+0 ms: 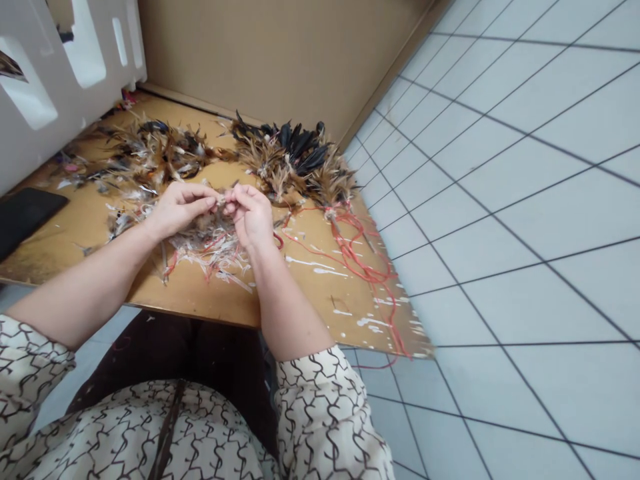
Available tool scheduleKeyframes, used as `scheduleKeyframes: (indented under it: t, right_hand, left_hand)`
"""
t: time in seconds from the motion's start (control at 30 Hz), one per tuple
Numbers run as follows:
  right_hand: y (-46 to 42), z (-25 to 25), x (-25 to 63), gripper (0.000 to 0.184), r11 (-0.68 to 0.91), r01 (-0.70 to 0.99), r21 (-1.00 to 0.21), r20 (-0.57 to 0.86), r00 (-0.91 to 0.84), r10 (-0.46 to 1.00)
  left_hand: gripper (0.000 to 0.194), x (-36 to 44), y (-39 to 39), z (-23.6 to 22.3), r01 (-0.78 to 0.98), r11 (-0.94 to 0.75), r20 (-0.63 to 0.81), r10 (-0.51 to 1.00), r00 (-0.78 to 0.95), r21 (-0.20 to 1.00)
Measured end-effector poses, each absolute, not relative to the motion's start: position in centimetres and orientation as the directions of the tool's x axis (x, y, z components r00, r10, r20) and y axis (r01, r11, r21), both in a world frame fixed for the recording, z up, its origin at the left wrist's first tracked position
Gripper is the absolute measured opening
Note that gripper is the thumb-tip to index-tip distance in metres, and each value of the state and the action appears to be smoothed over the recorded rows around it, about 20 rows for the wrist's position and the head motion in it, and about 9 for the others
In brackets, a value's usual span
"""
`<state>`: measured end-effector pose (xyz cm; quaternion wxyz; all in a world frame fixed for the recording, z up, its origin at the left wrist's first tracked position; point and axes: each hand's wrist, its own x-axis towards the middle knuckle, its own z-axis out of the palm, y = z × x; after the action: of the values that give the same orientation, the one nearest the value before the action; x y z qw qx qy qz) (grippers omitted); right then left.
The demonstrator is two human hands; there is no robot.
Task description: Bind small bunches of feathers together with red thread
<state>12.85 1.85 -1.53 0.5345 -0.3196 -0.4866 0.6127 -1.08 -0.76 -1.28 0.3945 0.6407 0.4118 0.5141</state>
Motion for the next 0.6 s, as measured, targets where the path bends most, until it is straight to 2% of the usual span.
scheduleKeyframes:
  t: [0.1,0.37,0.6]
  right_hand:
    - [1.94,-1.53,12.9,0.023,0.031,-0.374,-0.927,0.129,-0.238,0.963]
    - [1.85,-1.92,12.33,0.021,0.005,-0.41,-0.912,0.107,-0.224,0.969]
    - [1.61,-1.92,12.27,0.021,0.064,-0.362,-0.93,0.142,-0.192,0.971]
  left_hand:
    - [0.015,-0.96,-0.82,-1.27,0.09,-0.324,0.311,0.941,0.135,0.942]
    - [0.006,-0.29,-0.9,-1.16,0.206,-0.311,0.318,0.948,0.002,0.928]
    - [0.012,-0.43,-0.92,-1.12,0.201,-0.313,0.306,0.95,0.065,0.928]
